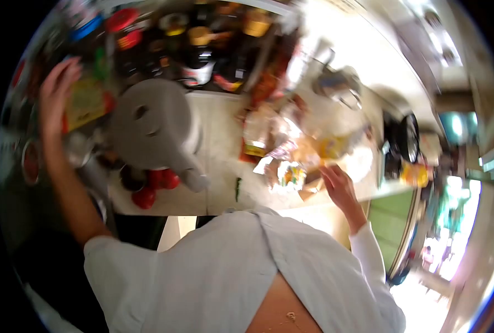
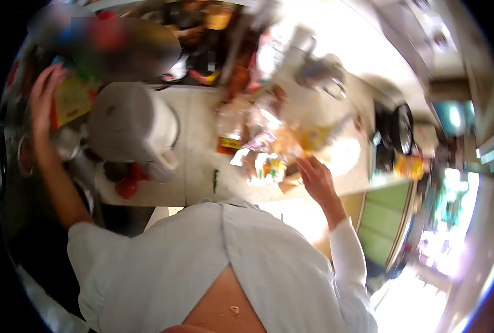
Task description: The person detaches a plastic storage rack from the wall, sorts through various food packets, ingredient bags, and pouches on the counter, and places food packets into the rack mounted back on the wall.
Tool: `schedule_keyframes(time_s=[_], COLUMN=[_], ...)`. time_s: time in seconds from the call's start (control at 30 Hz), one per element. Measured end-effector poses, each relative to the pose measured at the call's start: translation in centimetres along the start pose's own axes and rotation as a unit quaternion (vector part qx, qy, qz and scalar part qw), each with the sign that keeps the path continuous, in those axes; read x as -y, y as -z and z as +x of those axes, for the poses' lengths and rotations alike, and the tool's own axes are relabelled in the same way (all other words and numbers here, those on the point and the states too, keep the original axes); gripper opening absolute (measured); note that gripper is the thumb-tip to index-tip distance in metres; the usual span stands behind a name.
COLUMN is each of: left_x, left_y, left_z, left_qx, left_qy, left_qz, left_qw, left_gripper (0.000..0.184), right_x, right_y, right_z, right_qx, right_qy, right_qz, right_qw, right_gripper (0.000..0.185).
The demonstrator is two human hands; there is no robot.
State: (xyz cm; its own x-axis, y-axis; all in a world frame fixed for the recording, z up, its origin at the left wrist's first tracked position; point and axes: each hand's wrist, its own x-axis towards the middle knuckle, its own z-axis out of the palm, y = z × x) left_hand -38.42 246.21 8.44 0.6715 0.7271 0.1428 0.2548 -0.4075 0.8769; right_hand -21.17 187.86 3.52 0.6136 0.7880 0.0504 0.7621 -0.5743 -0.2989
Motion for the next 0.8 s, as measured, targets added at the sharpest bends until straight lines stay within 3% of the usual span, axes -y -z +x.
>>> schedule_keyframes(time_s=[0.1, 0.23, 0.27, 0.43, 0.6, 0.8], left_x=[-0.9, -3.3, -4.2, -9.5, -13.6, -9.6], left_y=[1.3, 1.3, 1.1, 1.2, 0.8, -5.6], left_z=[-0.7, -1.8, -2.2, -6.1, -11.7, -21.2], left_qx=[-0.06, -0.073, -0.088, -0.129, -0.236, -0.333], left_qy=[-0.062, -0.109, -0.071, -0.129, -0.14, -0.115], left_qz=[0.179, 0.136, 0.138, -0.053, -0.09, -0.213], left_qw=[0.98, 0.982, 0.984, 0.982, 0.957, 0.911], left_gripper=[0.036, 0.033, 0.037, 0.025, 0.02, 0.014], right_x=[-0.4, -0.4, -0.6, -1.9, -3.5, -8.2], right_y=[-0.3, -0.8, -1.1, -2.0, -1.8, -0.9], right_z=[-1.0, -1.9, -2.2, -4.5, -6.8, -14.9], right_qx=[0.005, 0.003, 0.014, 0.031, 0.015, -0.018], right_qy=[-0.003, -0.01, -0.022, -0.026, 0.0, 0.01], right_qz=[0.008, 0.041, 0.05, 0.047, 0.082, 0.08], right_qw=[1.0, 0.999, 0.998, 0.998, 0.996, 0.997], right_gripper=[0.022, 0.027, 0.029, 0.026, 0.024, 0.022])
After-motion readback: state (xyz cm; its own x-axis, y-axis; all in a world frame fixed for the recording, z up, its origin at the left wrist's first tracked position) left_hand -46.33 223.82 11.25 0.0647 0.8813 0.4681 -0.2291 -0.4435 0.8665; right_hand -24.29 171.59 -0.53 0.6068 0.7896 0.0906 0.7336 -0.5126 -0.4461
